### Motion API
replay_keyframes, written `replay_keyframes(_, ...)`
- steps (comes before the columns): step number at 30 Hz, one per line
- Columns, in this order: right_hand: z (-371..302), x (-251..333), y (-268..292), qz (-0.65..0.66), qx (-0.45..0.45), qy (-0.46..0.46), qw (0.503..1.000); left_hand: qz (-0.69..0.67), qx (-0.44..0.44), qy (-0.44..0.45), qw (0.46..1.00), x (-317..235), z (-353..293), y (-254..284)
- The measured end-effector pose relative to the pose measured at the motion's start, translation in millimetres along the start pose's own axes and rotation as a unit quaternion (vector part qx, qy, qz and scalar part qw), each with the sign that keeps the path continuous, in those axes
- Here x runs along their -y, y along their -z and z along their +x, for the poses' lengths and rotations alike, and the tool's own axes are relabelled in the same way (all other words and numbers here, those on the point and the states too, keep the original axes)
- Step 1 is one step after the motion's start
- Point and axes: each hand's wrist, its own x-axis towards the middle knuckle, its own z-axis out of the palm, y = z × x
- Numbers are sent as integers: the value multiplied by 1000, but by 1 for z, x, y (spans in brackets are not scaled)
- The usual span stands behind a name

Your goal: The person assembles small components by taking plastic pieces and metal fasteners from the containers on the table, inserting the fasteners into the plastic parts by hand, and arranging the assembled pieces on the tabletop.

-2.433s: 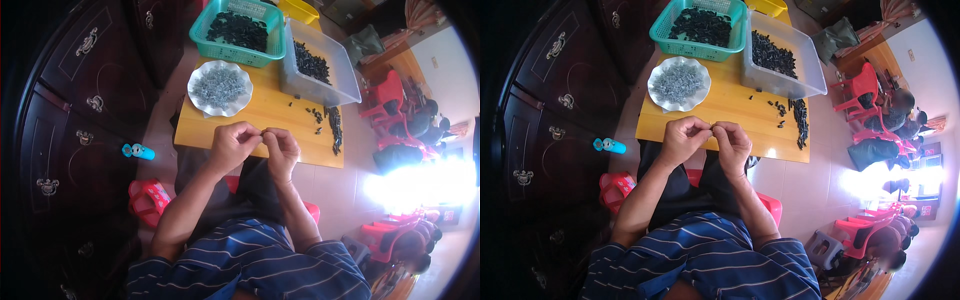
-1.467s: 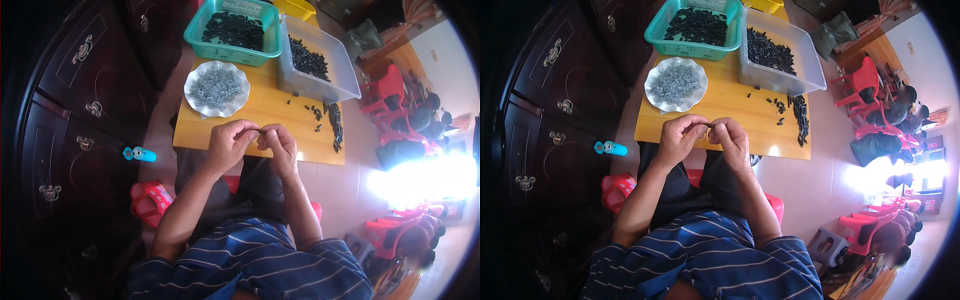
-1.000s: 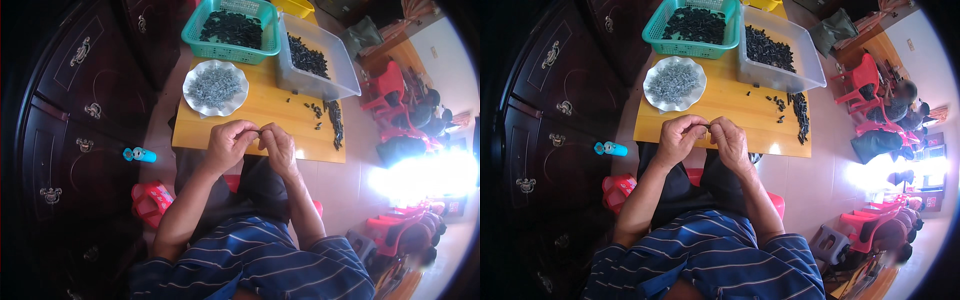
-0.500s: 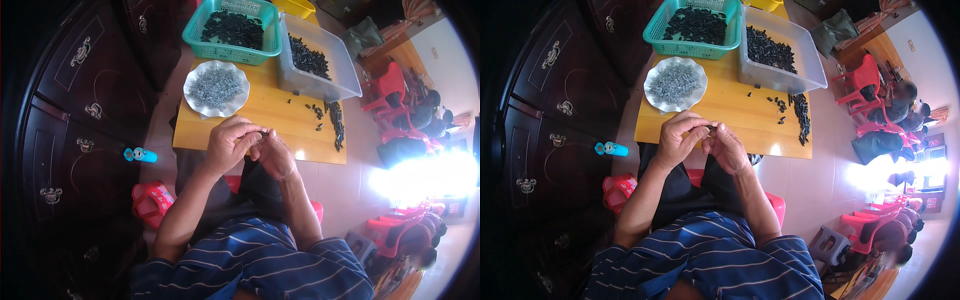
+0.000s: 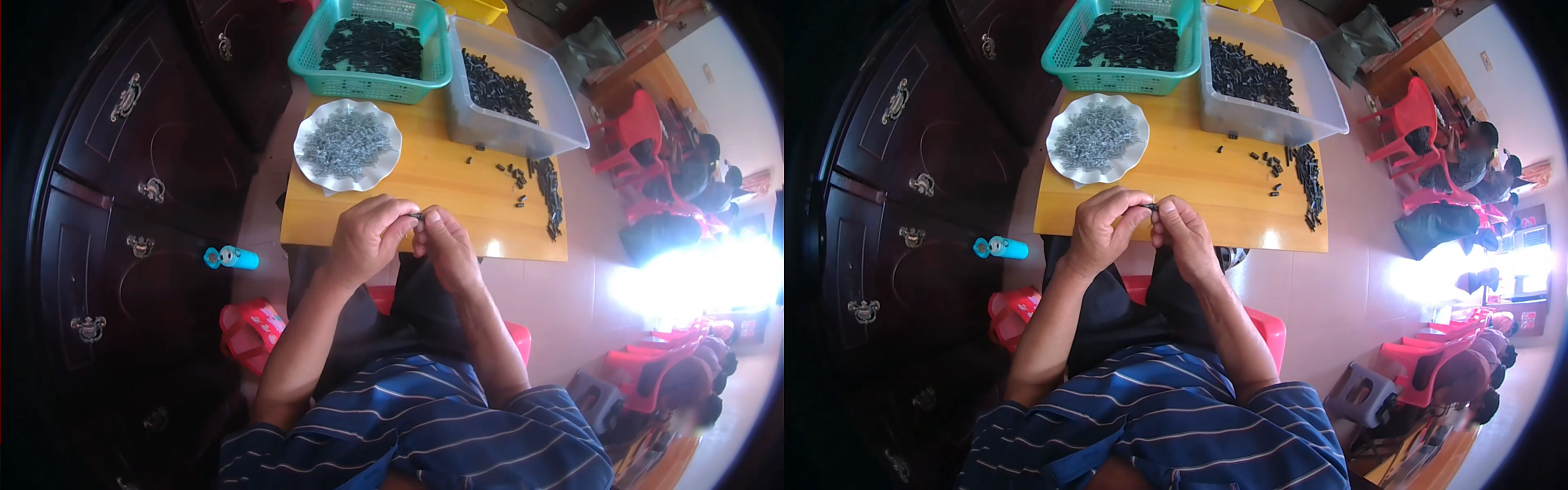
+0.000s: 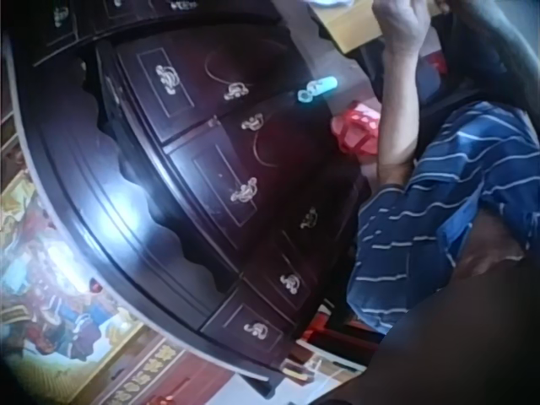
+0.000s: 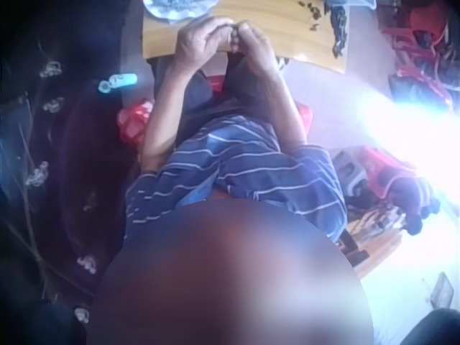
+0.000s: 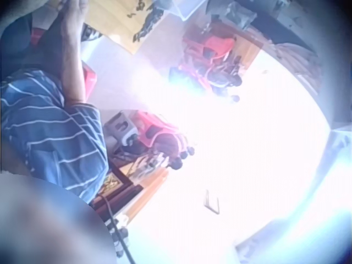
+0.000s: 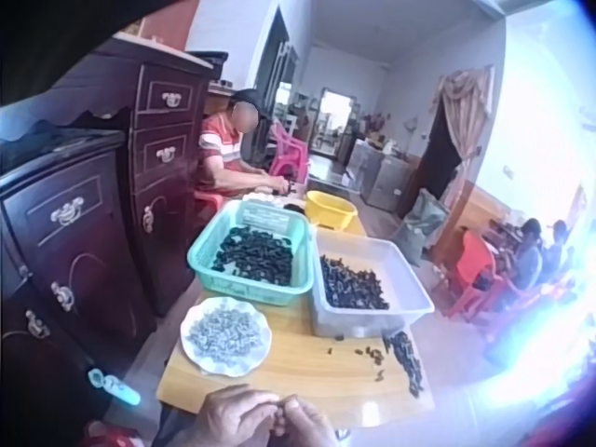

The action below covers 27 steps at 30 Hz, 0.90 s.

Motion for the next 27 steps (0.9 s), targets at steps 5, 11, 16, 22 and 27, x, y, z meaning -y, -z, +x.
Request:
replay_keyframes(5,-3,3,-3,-214,-27,96,972,-20,19,31,999,-2,0,3)
replay_keyframes(11,-6,11,-11,-354,-52,163,919,-52,26,62,996,-6,1,5)
replay_keyframes(16,-5,6,-8,-309,-45,161,936,-84,24,85,993,-5,0,6)
replay_keyframes(22,-7,11,1,-77,24,22,996,-132,40,80,987,-1,2,9)
replay_keyframes(27,-8,3,10,38,50,-32,998,-128,80,66,986,-1,3,9)
